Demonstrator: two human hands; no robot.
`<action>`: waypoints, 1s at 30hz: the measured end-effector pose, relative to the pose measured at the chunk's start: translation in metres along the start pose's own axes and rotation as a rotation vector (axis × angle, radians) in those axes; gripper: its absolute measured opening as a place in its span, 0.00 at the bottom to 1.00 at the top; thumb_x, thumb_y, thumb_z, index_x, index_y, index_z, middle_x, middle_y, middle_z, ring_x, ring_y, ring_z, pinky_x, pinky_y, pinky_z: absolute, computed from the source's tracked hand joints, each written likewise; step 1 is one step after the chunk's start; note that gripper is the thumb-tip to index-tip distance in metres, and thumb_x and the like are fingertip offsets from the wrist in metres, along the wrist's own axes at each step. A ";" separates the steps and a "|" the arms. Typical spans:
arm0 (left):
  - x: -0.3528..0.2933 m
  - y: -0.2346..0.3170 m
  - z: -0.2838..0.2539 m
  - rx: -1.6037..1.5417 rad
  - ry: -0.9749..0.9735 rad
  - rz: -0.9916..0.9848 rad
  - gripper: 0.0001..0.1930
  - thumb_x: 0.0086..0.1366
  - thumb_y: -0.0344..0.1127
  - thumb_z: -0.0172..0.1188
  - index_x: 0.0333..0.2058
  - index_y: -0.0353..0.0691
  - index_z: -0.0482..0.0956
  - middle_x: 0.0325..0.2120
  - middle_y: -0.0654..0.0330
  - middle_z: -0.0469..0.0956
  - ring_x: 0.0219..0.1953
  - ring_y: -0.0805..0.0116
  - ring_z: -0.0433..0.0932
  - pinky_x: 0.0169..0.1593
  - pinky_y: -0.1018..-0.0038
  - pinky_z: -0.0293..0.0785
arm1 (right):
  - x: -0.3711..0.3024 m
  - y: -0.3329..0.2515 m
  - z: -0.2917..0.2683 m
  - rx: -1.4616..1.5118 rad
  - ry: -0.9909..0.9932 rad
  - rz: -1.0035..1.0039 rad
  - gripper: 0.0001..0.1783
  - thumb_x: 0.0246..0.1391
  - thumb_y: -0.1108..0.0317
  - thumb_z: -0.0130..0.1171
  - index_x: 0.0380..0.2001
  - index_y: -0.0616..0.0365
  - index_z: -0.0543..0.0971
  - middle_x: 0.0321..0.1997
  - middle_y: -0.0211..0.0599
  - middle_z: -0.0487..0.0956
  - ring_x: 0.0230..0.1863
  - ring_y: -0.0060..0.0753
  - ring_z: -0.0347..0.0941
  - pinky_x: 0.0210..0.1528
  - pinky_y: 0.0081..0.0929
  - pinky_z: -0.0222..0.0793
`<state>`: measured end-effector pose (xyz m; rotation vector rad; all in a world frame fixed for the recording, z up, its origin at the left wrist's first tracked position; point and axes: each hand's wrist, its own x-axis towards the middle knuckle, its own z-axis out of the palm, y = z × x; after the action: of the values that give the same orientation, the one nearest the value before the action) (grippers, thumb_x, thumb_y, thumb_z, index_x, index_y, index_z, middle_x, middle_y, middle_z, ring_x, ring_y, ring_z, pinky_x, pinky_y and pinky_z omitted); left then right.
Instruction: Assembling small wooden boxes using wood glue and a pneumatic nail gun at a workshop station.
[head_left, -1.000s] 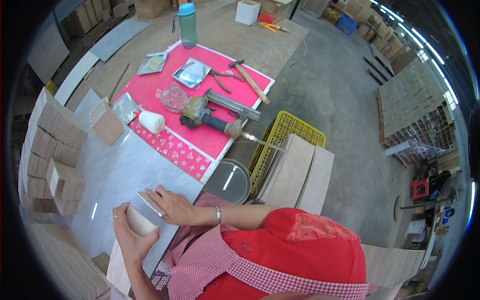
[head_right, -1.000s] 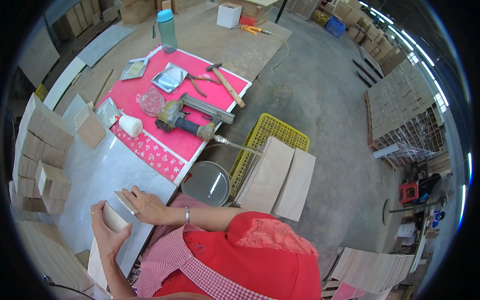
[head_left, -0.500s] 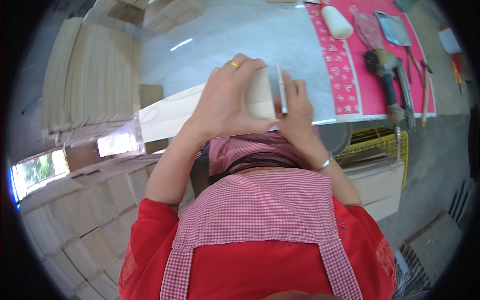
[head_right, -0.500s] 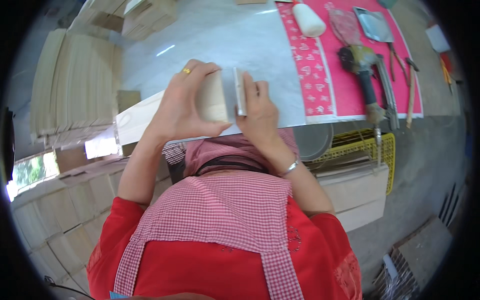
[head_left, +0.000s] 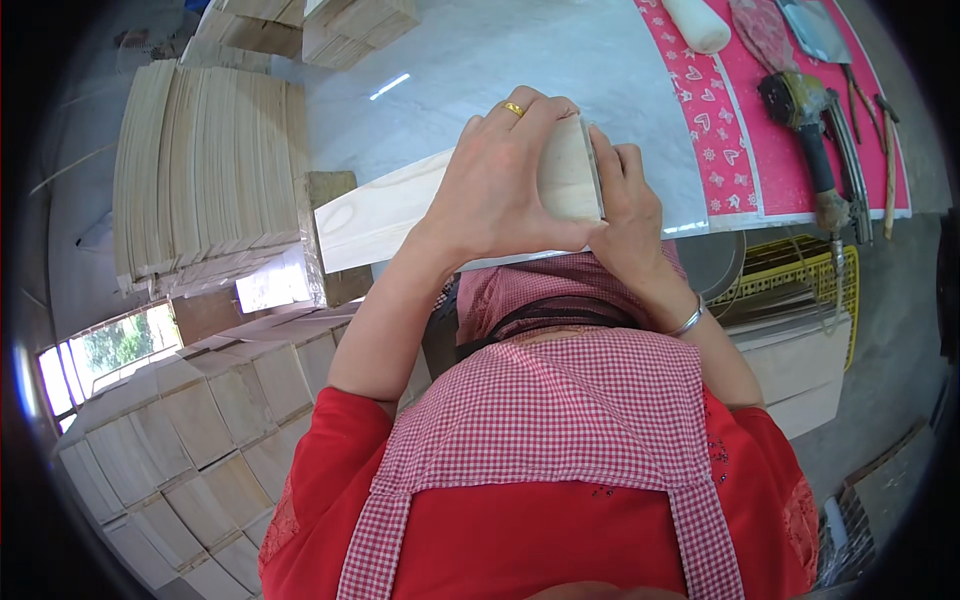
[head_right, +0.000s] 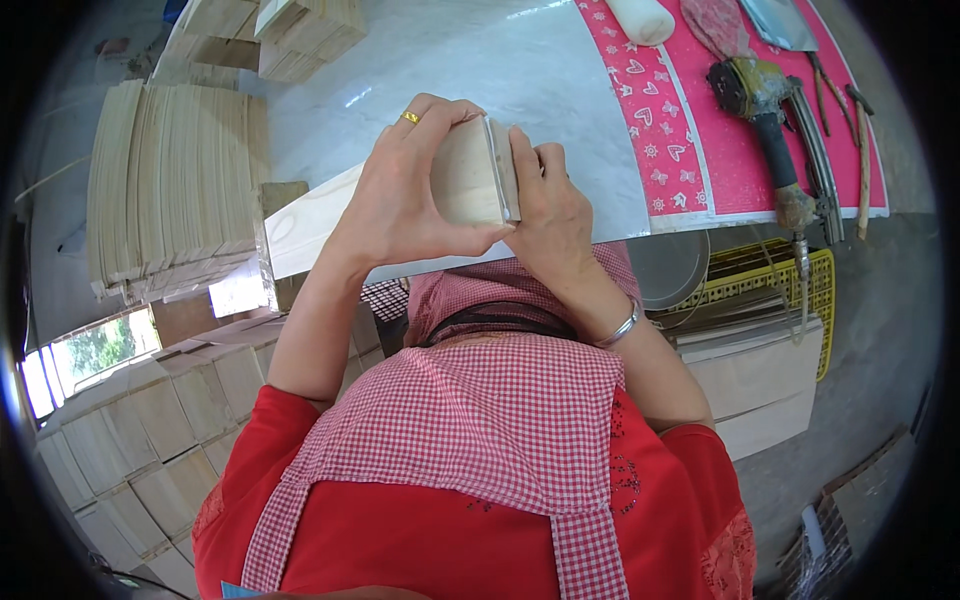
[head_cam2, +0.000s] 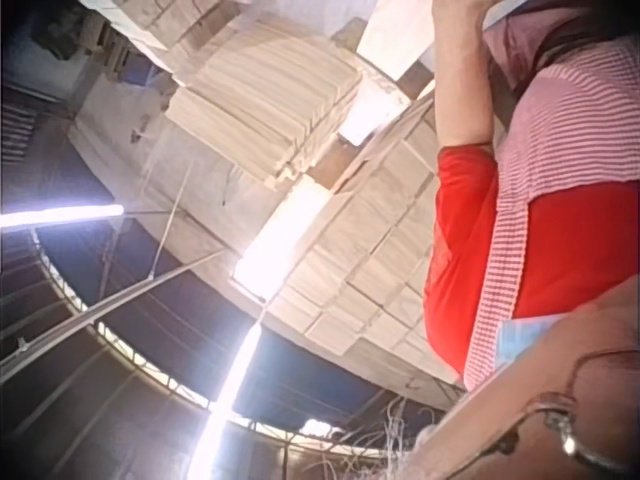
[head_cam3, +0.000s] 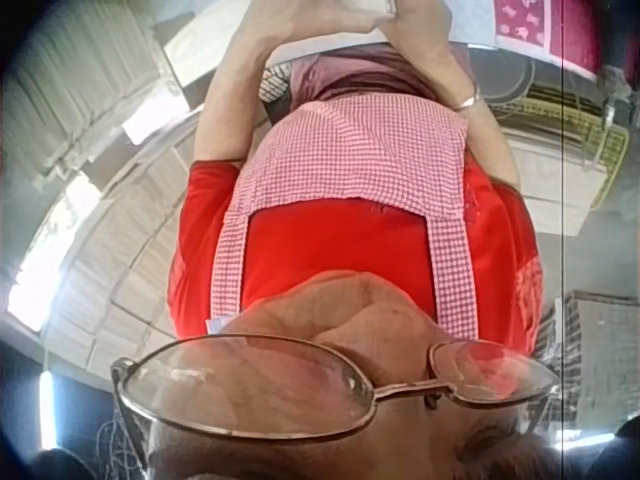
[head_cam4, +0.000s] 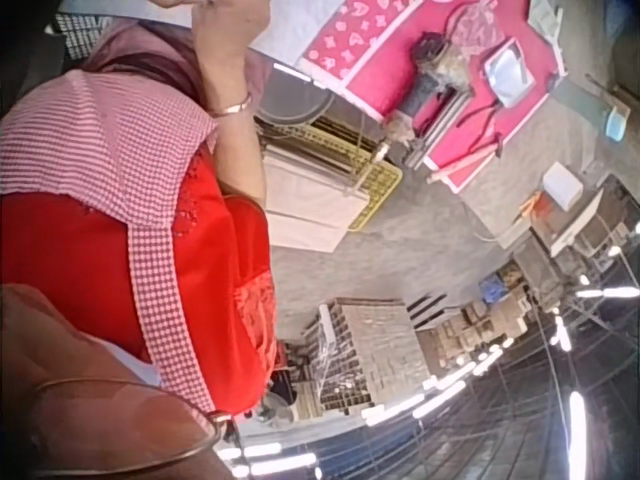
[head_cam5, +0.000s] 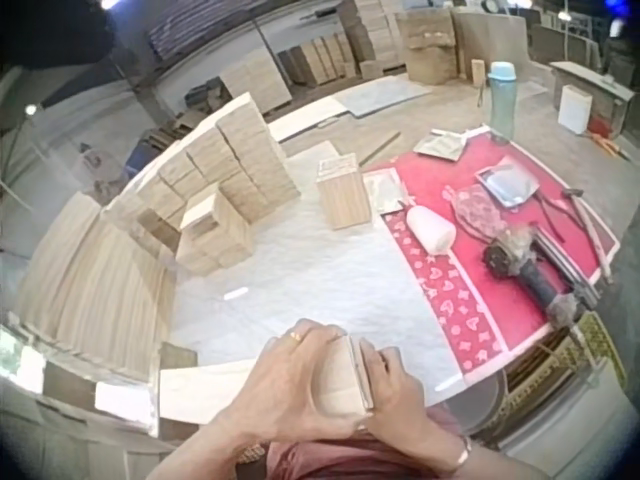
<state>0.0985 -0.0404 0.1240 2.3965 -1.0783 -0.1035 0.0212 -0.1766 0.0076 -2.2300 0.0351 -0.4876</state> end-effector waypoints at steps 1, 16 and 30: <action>0.000 0.000 0.000 -0.003 -0.004 -0.007 0.44 0.32 0.50 0.76 0.50 0.33 0.72 0.44 0.50 0.74 0.44 0.50 0.75 0.48 0.61 0.69 | 0.000 0.001 0.000 0.000 0.004 -0.008 0.42 0.43 0.66 0.68 0.63 0.60 0.65 0.44 0.44 0.69 0.34 0.48 0.77 0.31 0.39 0.76; 0.004 -0.002 0.005 0.005 -0.030 -0.016 0.44 0.33 0.50 0.76 0.50 0.34 0.72 0.44 0.51 0.74 0.44 0.51 0.76 0.47 0.61 0.69 | 0.000 -0.001 -0.002 -0.028 -0.009 -0.005 0.42 0.42 0.68 0.68 0.63 0.61 0.65 0.44 0.45 0.69 0.33 0.48 0.78 0.31 0.38 0.76; 0.003 -0.007 0.009 0.004 -0.012 0.025 0.43 0.33 0.46 0.77 0.51 0.38 0.71 0.42 0.52 0.73 0.41 0.50 0.75 0.47 0.59 0.71 | 0.000 0.001 0.000 -0.026 0.014 -0.018 0.43 0.41 0.69 0.69 0.63 0.61 0.65 0.44 0.44 0.69 0.33 0.47 0.78 0.29 0.38 0.76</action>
<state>0.1030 -0.0429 0.1132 2.3885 -1.1140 -0.1068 0.0211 -0.1775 0.0070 -2.2542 0.0288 -0.5151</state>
